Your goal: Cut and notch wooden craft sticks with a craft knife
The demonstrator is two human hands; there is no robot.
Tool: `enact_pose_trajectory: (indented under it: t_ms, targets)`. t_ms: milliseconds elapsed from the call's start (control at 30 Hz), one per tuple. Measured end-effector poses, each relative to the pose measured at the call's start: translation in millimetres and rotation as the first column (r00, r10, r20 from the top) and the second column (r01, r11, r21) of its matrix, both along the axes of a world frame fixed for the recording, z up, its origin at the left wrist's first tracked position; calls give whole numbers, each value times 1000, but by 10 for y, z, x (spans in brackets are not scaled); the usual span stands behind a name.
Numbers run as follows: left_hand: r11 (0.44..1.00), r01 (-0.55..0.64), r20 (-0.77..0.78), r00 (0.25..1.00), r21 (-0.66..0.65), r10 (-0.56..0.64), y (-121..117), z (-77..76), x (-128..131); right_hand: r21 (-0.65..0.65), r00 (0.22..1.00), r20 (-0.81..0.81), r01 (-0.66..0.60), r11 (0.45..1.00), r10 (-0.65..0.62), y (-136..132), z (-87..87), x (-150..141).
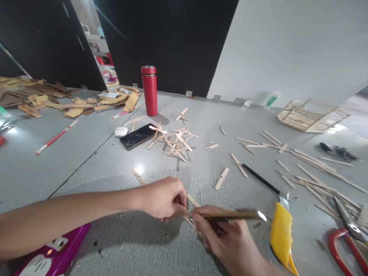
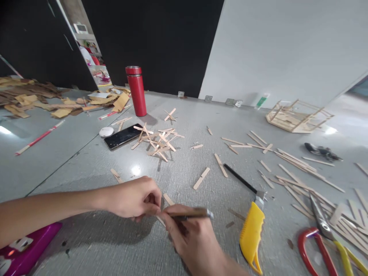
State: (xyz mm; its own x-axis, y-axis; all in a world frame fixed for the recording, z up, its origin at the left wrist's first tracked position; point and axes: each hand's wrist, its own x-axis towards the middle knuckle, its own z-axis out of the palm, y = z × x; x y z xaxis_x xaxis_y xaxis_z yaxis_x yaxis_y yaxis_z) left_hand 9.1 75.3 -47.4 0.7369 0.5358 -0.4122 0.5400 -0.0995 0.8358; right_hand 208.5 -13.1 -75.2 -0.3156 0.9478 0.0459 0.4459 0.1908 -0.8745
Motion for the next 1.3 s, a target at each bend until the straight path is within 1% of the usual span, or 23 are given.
enact_pose_trajectory:
  t_ms: [67, 133, 200, 300, 400, 533, 600, 667, 733, 800, 867, 900, 933, 1000, 1033, 1100, 1167, 1233, 1300]
  targets:
    - [1000, 4, -6, 1000, 9, -4, 8, 1, -3, 53, 999, 40, -25, 998, 23, -17, 89, 34]
    - [1000, 11, -3, 1000, 27, -11, 16, 5, -6, 58, 997, 63, -50, 997, 46, -39, 148, 78]
    - [999, 17, 3, 1000, 48, -17, 24, 11, -11, 30, 998, 54, -45, 999, 44, -64, 158, 124]
    - [997, 32, 7, 999, 63, -32, 38, 16, -24, -36, 1000, 17, -3, 999, 4, -89, 116, 164]
    - [995, 57, 8, 998, 85, -57, 55, 13, -33, -111, 999, -18, 42, 993, -44, -77, 88, 141]
    - [989, 74, 10, 997, 126, -76, 62, 9, -27, -173, 995, -48, 74, 982, -84, -42, 121, 85]
    - [989, 77, 10, 997, 127, -79, 58, 7, -23, -155, 992, -39, 109, 982, -116, -34, 145, 91]
    - [990, 79, 12, 997, 121, -81, 55, 2, -22, -112, 985, -2, 172, 979, -173, -26, 164, 127]
    - [990, 77, 17, 997, 117, -79, 55, -3, -24, -68, 975, 1, 224, 972, -224, -6, 182, 176]
    - [991, 74, 16, 997, 109, -76, 59, -7, -28, -38, 970, -69, 231, 972, -233, 32, 220, 221]
    - [993, 79, 13, 997, 84, -80, 66, -8, -33, 11, 952, -221, 220, 975, -212, 84, 297, 252]
    - [994, 83, 10, 996, 67, -83, 69, -8, -35, 14, 931, -295, 228, 973, -214, 113, 350, 264]
    - [995, 85, 6, 996, 52, -85, 72, -8, -38, -4, 900, -369, 250, 968, -234, 139, 409, 274]
    - [996, 82, -3, 997, 35, -82, 73, -10, -42, -114, 821, -464, 318, 941, -334, 182, 532, 295]
    - [996, 78, -8, 997, 34, -78, 72, -12, -42, -177, 795, -465, 348, 920, -390, 195, 586, 308]
    - [997, 68, -18, 998, 35, -67, 67, -15, -41, -268, 778, -429, 376, 887, -459, 203, 665, 334]
    - [998, 60, -28, 998, 34, -59, 61, -15, -35, -327, 792, -373, 375, 868, -483, 189, 703, 349]
    - [998, 52, -37, 998, 37, -51, 55, -8, -25, -390, 819, -323, 341, 856, -474, 164, 716, 343]
    - [998, 47, -43, 998, 40, -45, 51, 5, -16, -431, 884, -235, 277, 859, -403, 139, 717, 324]
